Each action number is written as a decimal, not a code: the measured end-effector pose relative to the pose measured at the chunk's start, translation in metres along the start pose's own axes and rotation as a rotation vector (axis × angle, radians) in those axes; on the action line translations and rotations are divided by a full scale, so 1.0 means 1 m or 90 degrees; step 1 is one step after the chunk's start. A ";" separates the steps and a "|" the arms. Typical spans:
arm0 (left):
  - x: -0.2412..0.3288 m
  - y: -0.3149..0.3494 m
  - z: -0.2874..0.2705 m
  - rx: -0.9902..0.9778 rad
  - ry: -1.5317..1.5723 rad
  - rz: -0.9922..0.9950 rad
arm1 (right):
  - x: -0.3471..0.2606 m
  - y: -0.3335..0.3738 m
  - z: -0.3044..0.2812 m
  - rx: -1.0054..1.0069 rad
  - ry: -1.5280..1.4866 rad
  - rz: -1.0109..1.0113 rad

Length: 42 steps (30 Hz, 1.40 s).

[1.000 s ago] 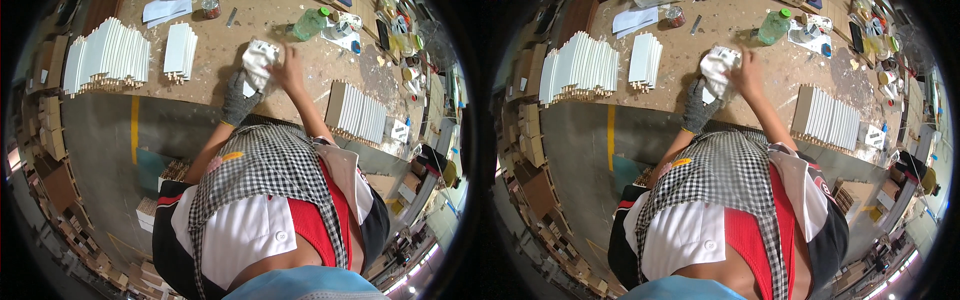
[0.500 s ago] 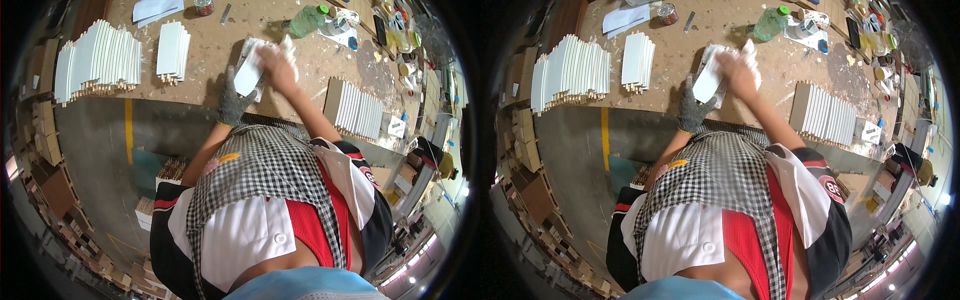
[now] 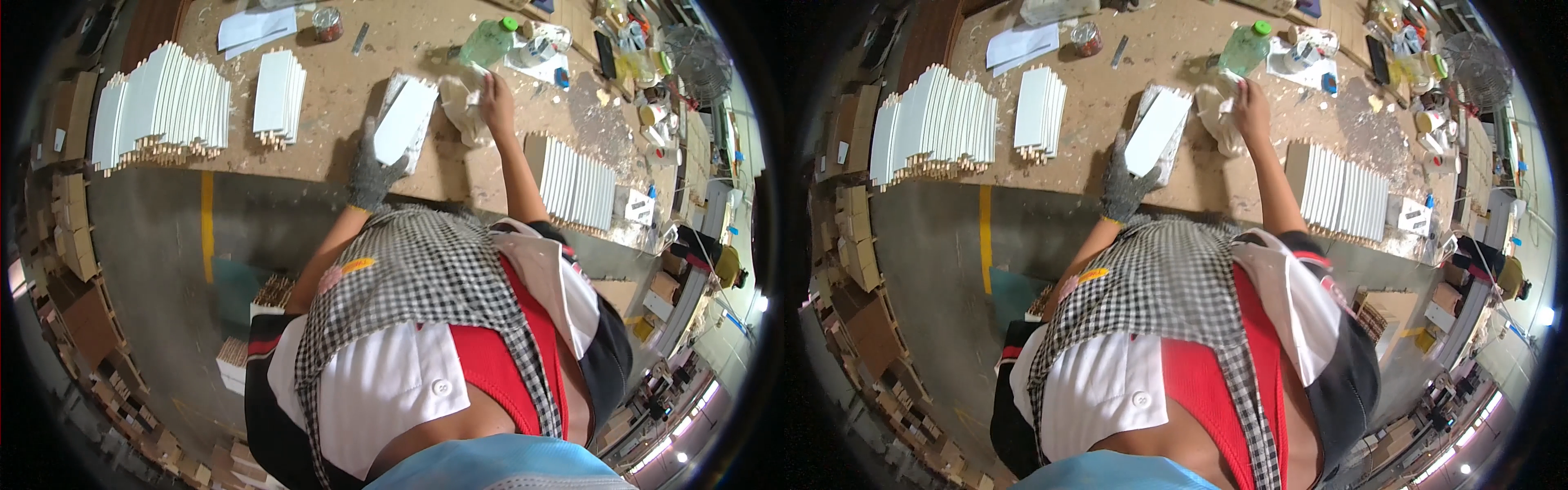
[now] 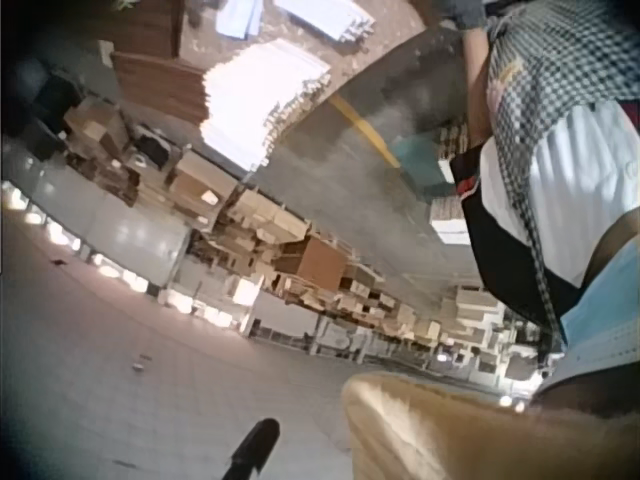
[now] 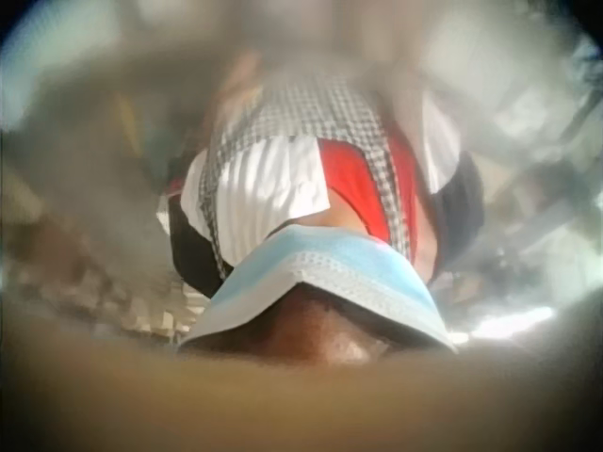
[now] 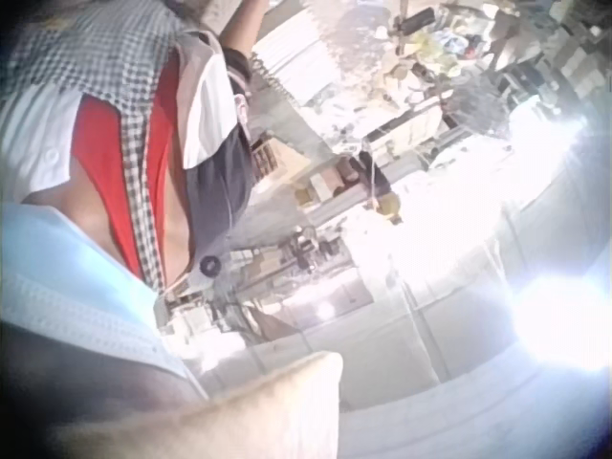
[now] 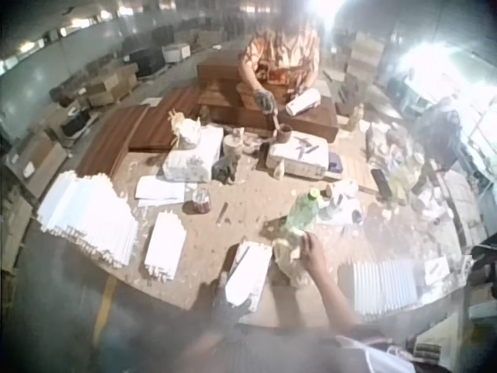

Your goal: The person wipes white rectangular furniture components one at a time with a white cloth and applies a blue substance to the edges, then stacks them on the workbench.

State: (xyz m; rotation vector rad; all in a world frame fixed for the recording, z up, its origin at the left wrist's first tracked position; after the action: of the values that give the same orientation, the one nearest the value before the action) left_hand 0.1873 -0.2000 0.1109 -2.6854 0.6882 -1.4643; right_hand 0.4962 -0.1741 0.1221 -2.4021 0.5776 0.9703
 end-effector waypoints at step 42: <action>-0.020 0.018 -0.028 -0.049 0.068 -0.080 | -0.028 -0.144 -0.013 -0.003 0.172 -0.231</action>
State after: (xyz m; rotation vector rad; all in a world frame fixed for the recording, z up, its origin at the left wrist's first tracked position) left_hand 0.1485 -0.2029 0.1066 -2.7717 0.6020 -1.6553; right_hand 0.5627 -0.0614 0.1896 -2.5404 0.2127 0.4999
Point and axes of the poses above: each hand's wrist, its own y-axis away from the middle knuckle, its own z-axis out of the palm, x = y × z, the point moved 3 cm from there along -y, towards the middle knuckle, and after that the axes turned 3 degrees about z, right-handed, at the moved point
